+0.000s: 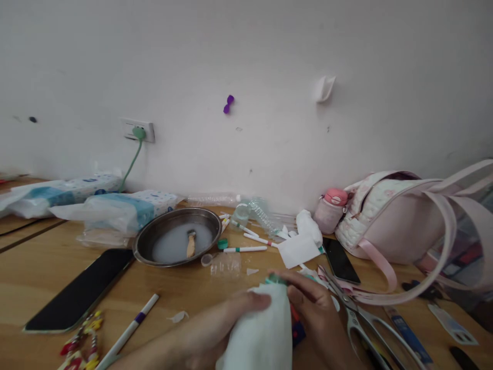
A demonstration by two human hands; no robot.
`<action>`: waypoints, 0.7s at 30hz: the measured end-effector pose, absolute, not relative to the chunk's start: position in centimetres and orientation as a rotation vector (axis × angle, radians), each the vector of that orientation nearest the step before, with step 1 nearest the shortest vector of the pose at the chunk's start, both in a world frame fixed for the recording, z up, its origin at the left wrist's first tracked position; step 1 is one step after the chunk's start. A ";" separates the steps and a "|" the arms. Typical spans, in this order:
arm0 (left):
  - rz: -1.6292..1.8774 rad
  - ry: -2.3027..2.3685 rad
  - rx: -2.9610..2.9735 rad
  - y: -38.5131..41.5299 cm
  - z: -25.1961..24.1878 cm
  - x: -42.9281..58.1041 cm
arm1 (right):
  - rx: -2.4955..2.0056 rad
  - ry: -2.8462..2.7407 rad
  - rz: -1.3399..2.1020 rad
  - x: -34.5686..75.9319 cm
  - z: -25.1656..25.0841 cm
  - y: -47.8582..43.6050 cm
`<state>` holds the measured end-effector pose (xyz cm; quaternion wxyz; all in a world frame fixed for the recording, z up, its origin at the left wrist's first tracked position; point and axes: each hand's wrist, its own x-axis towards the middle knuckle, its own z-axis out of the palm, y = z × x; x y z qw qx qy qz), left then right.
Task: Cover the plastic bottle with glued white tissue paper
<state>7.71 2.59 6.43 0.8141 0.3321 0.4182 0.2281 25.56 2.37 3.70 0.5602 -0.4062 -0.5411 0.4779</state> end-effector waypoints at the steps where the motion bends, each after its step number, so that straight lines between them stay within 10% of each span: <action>1: 0.477 0.897 0.656 2.8 6.4 7.8 | -1.053 -1.239 1.066 25.3 3.6 2.3; 21: 0.413 0.475 0.593 6.8 4.2 5.6 | -0.750 -0.577 1.345 26.2 5.9 2.6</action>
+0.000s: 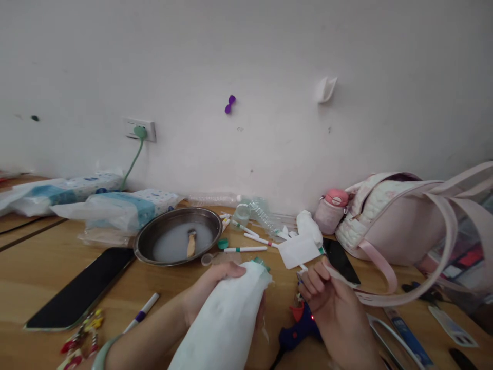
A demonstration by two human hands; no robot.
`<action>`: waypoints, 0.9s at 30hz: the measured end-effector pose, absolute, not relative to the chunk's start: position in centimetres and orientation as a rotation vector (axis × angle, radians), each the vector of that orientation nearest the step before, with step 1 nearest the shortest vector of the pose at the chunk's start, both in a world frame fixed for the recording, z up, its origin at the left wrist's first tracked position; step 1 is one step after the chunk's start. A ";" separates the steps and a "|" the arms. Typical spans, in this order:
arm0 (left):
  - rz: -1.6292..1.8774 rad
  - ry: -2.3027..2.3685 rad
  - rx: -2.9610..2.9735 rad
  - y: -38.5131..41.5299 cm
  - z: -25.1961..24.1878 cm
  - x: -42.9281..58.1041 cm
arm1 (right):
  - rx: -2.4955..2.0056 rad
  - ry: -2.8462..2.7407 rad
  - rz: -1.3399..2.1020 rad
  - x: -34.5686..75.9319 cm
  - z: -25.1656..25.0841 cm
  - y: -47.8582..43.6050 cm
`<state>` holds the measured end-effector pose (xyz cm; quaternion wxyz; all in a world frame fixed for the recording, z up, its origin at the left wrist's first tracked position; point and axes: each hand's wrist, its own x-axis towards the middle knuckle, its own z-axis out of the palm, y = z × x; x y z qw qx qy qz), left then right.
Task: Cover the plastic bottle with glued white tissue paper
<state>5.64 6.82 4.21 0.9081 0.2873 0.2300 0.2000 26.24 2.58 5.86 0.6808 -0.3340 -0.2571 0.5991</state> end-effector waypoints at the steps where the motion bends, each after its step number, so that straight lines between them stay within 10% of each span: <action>1: 0.400 0.446 0.596 6.9 4.0 5.7 | -0.747 -0.583 1.374 26.4 5.9 2.7; 27: 0.774 0.818 0.416 5.6 5.3 7.4 | -0.942 -2.176 0.278 24.7 3.6 0.7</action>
